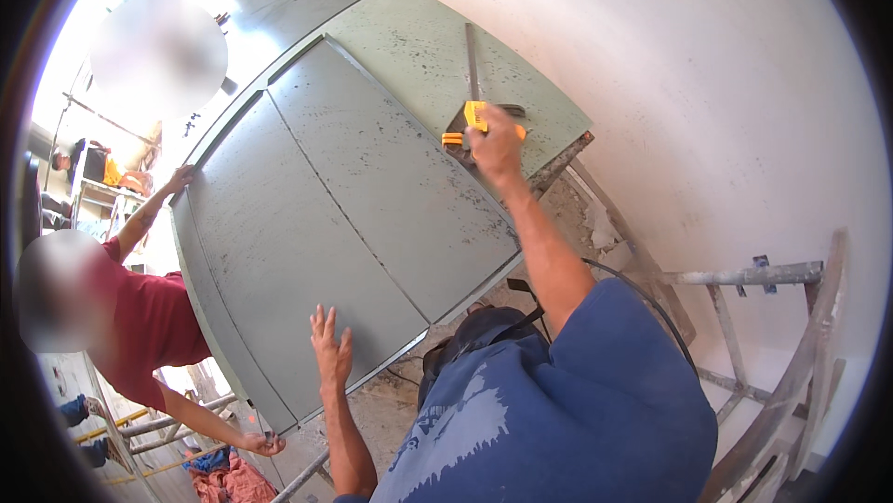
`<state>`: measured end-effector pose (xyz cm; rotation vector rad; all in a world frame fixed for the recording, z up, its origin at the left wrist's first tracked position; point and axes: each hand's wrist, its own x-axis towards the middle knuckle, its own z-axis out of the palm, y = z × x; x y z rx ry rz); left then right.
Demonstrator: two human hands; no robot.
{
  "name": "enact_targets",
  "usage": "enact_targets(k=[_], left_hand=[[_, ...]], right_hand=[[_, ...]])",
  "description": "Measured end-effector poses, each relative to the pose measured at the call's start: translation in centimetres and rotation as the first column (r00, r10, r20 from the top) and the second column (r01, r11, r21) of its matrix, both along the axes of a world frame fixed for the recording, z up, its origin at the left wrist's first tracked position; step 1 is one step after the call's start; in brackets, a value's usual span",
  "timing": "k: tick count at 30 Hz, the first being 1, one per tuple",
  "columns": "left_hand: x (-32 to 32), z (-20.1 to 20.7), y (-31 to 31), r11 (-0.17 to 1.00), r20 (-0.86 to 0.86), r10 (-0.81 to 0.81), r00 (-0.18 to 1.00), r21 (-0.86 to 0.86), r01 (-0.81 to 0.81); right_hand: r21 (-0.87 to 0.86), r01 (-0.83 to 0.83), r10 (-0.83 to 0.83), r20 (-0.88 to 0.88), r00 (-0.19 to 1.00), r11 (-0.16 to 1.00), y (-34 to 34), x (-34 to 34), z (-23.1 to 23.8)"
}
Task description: The person uses a jigsaw to cut a large grey board, then aligns and positions the cut pieces on a workbench. They use pliers to install small metal clips into the joints of the board sections while another person assists with drilling.
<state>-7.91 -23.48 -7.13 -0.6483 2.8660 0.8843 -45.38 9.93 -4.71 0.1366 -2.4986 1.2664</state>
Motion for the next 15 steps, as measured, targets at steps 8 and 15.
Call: enact_targets(k=[8,15], left_hand=[[-17.7,-3.4,10.1,0.914,-0.15,-0.405,0.902,-0.084,0.397],[-28.5,-4.5,12.7,0.927,-0.253,-0.352,0.901,-0.23,0.297]], right_hand=[[0.148,0.4,-0.42,0.149,0.895,0.904,24.9,6.9,-6.1],[0.198,0.475,-0.513,0.253,0.82,0.857,39.7,17.3,-9.5]])
